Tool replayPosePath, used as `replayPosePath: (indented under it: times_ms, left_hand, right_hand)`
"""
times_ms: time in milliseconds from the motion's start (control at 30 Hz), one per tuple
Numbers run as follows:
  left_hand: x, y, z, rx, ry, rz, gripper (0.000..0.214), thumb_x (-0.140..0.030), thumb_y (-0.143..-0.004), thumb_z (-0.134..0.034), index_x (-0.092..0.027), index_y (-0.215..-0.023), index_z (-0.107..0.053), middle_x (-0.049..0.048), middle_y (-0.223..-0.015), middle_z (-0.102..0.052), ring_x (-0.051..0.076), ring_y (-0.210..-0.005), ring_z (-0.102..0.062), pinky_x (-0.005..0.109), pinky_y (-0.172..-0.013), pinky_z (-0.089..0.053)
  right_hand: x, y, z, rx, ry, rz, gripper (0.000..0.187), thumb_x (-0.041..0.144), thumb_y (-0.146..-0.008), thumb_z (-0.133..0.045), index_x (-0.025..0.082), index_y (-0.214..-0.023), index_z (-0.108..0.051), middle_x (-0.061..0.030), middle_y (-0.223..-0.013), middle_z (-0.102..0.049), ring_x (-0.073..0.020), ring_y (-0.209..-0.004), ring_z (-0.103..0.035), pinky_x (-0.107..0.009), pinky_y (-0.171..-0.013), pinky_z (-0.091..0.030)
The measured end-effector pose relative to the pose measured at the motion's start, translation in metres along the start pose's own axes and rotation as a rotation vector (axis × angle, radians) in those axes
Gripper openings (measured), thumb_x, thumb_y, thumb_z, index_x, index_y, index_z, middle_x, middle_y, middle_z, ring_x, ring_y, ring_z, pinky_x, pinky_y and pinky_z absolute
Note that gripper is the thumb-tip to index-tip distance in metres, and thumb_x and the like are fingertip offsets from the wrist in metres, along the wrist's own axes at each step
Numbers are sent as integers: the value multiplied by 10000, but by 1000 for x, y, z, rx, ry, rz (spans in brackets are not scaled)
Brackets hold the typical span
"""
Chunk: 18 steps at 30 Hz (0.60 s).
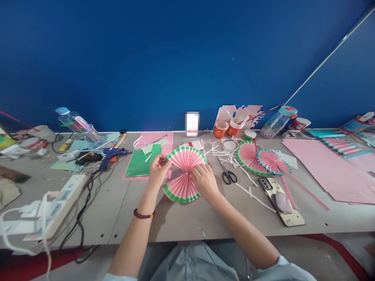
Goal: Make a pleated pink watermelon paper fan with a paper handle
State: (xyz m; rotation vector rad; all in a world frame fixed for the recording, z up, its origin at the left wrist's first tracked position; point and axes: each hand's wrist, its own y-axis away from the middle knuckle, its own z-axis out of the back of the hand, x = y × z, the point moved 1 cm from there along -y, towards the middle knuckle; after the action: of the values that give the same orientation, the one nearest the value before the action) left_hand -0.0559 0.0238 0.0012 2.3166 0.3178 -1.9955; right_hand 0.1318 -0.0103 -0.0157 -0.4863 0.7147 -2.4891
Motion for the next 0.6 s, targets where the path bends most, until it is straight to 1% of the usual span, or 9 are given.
replayPosePath:
  times_ms: [67, 133, 233, 300, 367, 400, 500, 567, 600]
  left_hand:
    - [2, 1, -1, -19, 6, -8, 403, -309, -594, -760, -205, -818, -442, -56, -699, -528, 89, -559, -547, 230, -525, -520]
    - [3, 3, -2, -10, -45, -36, 413, -289, -644, -718, -222, -930, -427, -45, -741, -548, 103, -602, -568, 242, -549, -531]
    - [2, 8, -4, 40, -264, -143, 408, -249, -766, -604, -241, -1127, -414, -1, -843, -571, 140, -723, -600, 285, -628, -545]
    - [-1, 12, -5, 9, -486, -317, 365, -207, -804, -555, -230, -1151, -444, 50, -960, -572, 180, -874, -597, 351, -750, -540]
    - [-5, 14, -6, -30, -684, -547, 316, -179, -819, -545, -211, -1130, -494, 91, -1077, -555, 222, -1036, -549, 417, -894, -488]
    - [-7, 16, -7, -11, -753, -653, 296, -175, -828, -548, -208, -1121, -516, 97, -1109, -552, 233, -1087, -523, 433, -944, -456]
    - [-10, 20, -13, 210, -880, -847, 239, -202, -850, -577, -228, -1087, -580, 70, -1083, -597, 227, -1085, -517, 418, -971, -435]
    - [-7, 23, -18, 344, -951, -913, 194, -234, -851, -602, -237, -1044, -619, 55, -1054, -627, 228, -1073, -520, 407, -957, -441]
    - [-5, 24, -20, 376, -981, -932, 171, -243, -857, -602, -233, -1025, -633, 56, -1054, -635, 230, -1073, -519, 405, -949, -443]
  right_hand:
    - [-1, 0, 1, -4, 17, -13, 165, 89, -885, -465, 191, -872, -593, -53, -820, -631, -215, -804, -501, -342, -761, -348]
    - [-2, 0, 2, -8, 25, -24, 174, 80, -886, -454, 188, -886, -591, -56, -841, -630, -215, -831, -499, -338, -781, -348]
    - [-3, -1, 4, -13, 35, -46, 167, 72, -881, -452, 173, -896, -585, -62, -869, -623, -216, -856, -492, -336, -807, -351]
    - [-5, -1, 4, -5, 61, -61, 168, 69, -882, -448, 168, -899, -583, -69, -886, -620, -219, -872, -489, -338, -816, -354]
    - [-8, 0, 4, 8, 98, -62, 173, 64, -886, -445, 168, -899, -583, -74, -907, -621, -223, -891, -488, -344, -829, -354]
    - [-9, 0, 4, 15, 113, -57, 175, 62, -887, -446, 170, -899, -584, -75, -913, -622, -225, -901, -489, -347, -840, -353]
    - [-13, 0, 4, 38, 135, -38, 184, 55, -886, -450, 175, -900, -589, -70, -899, -625, -230, -918, -491, -356, -872, -347]
    - [-15, 0, 3, 56, 143, -22, 188, 53, -887, -449, 174, -892, -593, -67, -882, -626, -230, -909, -492, -360, -884, -346]
    - [-15, 0, 3, 63, 146, -15, 187, 54, -887, -449, 172, -886, -594, -67, -879, -626, -229, -902, -492, -361, -889, -346]
